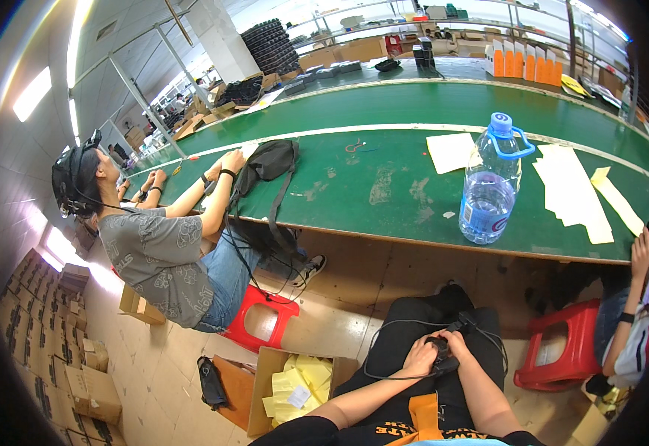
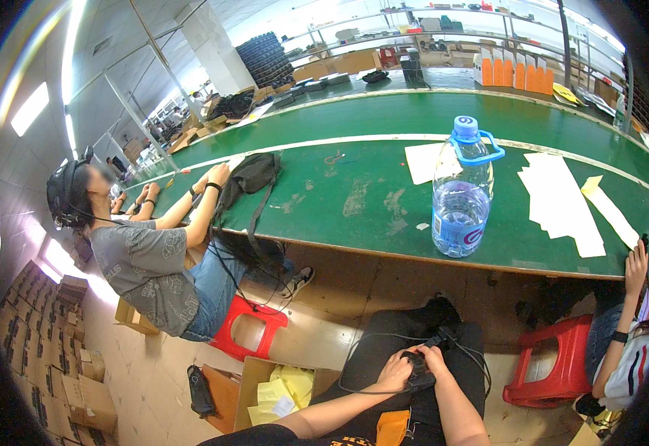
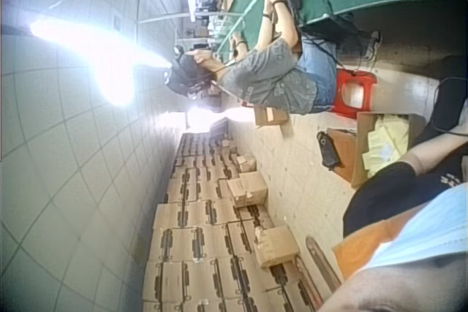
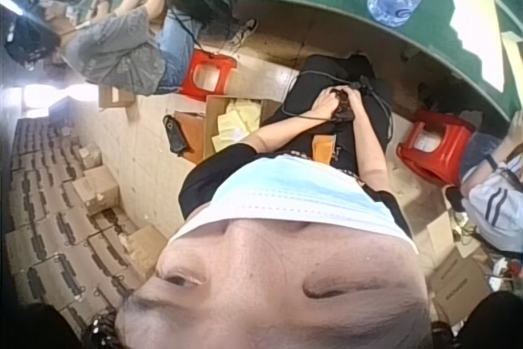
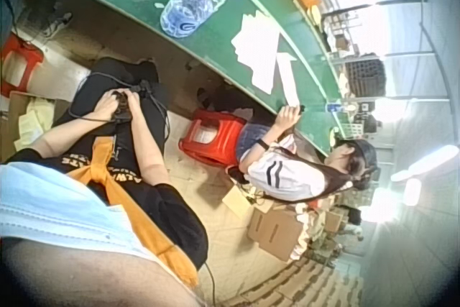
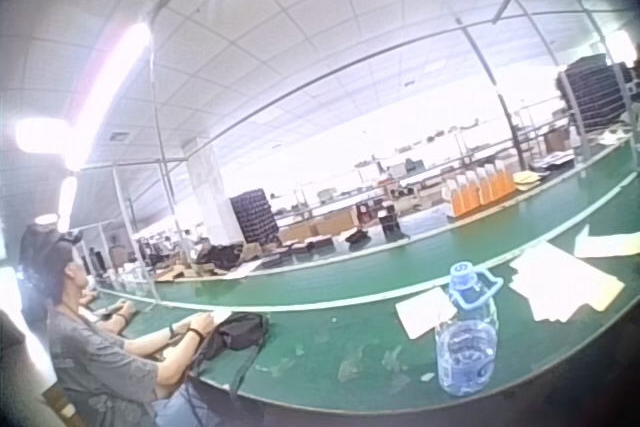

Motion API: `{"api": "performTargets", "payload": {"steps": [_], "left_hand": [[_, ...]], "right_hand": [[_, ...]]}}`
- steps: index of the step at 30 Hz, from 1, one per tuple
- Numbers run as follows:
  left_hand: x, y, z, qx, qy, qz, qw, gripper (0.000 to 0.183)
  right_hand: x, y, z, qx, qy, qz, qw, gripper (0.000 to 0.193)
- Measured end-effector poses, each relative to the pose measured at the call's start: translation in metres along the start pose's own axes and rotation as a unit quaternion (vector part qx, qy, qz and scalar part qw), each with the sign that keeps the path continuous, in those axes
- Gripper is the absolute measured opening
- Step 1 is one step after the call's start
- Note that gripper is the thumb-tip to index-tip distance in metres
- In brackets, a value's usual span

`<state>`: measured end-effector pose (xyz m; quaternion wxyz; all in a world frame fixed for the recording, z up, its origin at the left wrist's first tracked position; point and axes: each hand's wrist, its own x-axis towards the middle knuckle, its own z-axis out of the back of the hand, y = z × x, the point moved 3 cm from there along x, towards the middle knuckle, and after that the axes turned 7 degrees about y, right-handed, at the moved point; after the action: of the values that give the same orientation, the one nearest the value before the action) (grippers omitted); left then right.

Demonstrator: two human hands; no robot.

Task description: Assembling small electronic components or parts on a production line.

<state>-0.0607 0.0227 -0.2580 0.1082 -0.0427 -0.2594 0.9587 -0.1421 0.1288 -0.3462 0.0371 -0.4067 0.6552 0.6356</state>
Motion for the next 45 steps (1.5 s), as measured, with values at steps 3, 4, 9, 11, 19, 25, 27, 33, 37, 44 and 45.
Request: {"api": "performTargets", "payload": {"steps": [3, 4, 9, 11, 19, 25, 27, 33, 37, 44, 45], "left_hand": [[0.002, -0.004, 0.006, -0.011, -0.005, 0.002, 1.000, 0.041], [0.002, -0.005, 0.007, -0.013, -0.009, 0.001, 1.000, 0.041], [0.001, -0.006, 0.010, -0.027, -0.025, -0.014, 0.999, 0.042], [0.001, -0.004, 0.007, -0.025, -0.039, -0.018, 0.999, 0.042], [0.000, -0.002, 0.002, -0.015, -0.033, -0.015, 0.999, 0.040], [0.000, -0.004, 0.005, -0.010, -0.025, -0.007, 1.000, 0.040], [-0.001, -0.003, 0.005, -0.012, -0.026, -0.003, 1.000, 0.040], [0.000, -0.004, 0.005, 0.001, -0.019, -0.009, 1.000, 0.040], [0.001, -0.006, 0.007, 0.010, -0.005, -0.002, 1.000, 0.042], [0.001, -0.005, 0.005, -0.005, -0.028, -0.005, 1.000, 0.039], [0.001, -0.005, 0.006, -0.005, -0.028, -0.005, 1.000, 0.039]], "right_hand": [[0.001, -0.002, 0.001, -0.008, -0.011, 0.007, 1.000, 0.026], [0.002, -0.003, 0.002, -0.018, -0.012, 0.018, 1.000, 0.029], [0.007, -0.007, 0.004, -0.020, -0.004, 0.017, 1.000, 0.029], [0.004, -0.004, 0.003, -0.028, -0.007, 0.007, 1.000, 0.028], [0.001, -0.002, 0.002, 0.012, -0.039, -0.004, 0.999, 0.027], [0.005, -0.007, 0.006, -0.034, -0.026, -0.017, 0.999, 0.029], [0.007, -0.009, 0.004, -0.037, -0.034, -0.016, 0.999, 0.029], [0.010, -0.015, 0.007, -0.030, -0.043, 0.000, 0.999, 0.029], [0.018, -0.024, 0.014, 0.027, -0.017, -0.009, 0.999, 0.027], [0.014, -0.017, 0.009, 0.058, -0.027, -0.006, 0.998, 0.027], [0.013, -0.018, 0.009, 0.068, -0.038, -0.022, 0.997, 0.027]]}}
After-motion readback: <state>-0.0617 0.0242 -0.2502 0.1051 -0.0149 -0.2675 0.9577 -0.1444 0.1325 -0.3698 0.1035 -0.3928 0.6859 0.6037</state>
